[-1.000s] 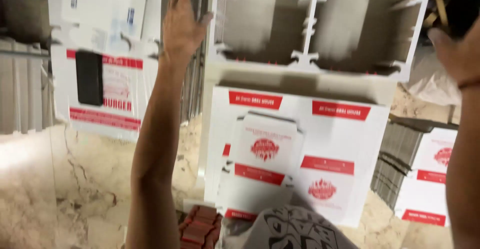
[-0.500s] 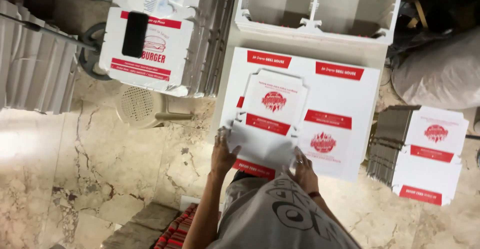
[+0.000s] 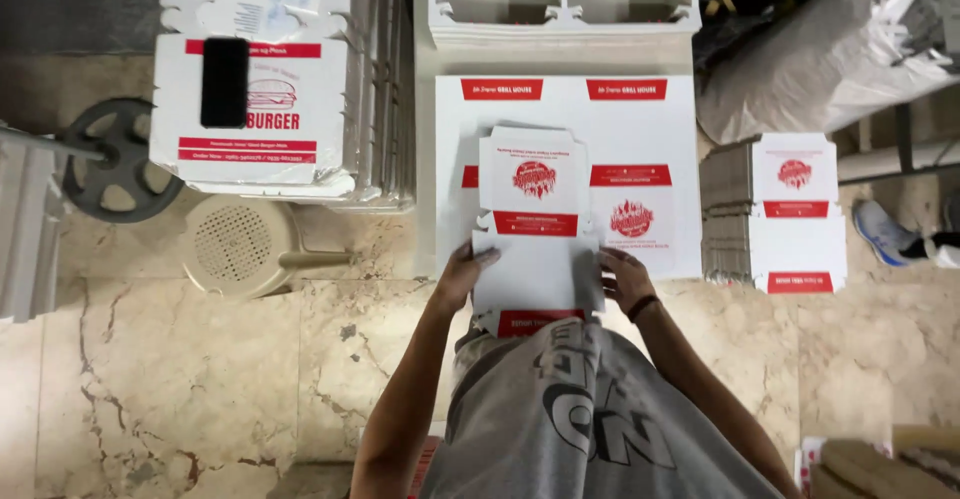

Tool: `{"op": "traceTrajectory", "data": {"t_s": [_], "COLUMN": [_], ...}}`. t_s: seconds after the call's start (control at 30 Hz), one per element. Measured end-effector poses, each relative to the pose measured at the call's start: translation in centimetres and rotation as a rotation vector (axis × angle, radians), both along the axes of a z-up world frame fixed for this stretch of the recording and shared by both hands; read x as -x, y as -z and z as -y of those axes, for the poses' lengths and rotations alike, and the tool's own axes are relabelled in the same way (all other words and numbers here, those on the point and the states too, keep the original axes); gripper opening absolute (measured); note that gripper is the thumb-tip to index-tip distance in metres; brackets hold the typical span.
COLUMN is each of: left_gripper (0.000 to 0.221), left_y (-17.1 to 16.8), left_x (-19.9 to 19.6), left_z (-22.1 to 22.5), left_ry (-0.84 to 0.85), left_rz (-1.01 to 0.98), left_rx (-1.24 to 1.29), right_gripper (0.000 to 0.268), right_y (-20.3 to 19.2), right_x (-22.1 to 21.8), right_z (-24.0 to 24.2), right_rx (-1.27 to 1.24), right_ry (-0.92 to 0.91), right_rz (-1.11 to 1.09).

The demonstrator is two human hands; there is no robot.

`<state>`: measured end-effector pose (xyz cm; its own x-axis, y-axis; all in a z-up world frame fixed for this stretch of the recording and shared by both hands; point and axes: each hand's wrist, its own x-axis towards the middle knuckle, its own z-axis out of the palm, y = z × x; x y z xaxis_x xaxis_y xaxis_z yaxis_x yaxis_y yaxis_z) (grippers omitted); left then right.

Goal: Removing waste cardboard from die-cut burger box sheets by punching out the center pieces and stacking the processed sheets.

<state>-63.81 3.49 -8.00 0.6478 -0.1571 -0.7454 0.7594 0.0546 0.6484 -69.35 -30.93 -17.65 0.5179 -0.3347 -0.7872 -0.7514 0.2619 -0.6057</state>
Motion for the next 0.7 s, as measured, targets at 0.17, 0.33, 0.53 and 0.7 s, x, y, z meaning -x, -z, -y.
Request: {"op": "traceTrajectory", "data": {"t_s": [0.17, 0.33, 0.53, 0.7], "left_gripper": [0.050, 0.041, 0.071, 0.066], "left_y": [-6.0, -6.8, -5.7, -5.8], "left_x": [-2.3, -4.6, -4.8, -3.7], "left_z": [0.4, -1.7, -0.1, -0.9], "left_ry": [0.140, 0.115, 0.034, 0.127], "left_rz": [0.484, 0.604, 1.278, 1.131], "left_rx": [0.028, 0.088, -0.259, -0.319], "right_gripper": [0.047, 0.062, 0.072, 0.058], "right_y": [-5.0, -15.7, -10.1, -3.1], "right_x": [-2.5, -5.1, -6.0, -4.1], "right_z": [-0.3, -4.7, -6.5, -5.4], "right_rx": [0.125, 0.336, 0.466, 0.494], "right_ry": [-0.236, -0.269, -0.227, -0.244], "right_rz": [0.204, 0.590, 0.727, 0.748]}}
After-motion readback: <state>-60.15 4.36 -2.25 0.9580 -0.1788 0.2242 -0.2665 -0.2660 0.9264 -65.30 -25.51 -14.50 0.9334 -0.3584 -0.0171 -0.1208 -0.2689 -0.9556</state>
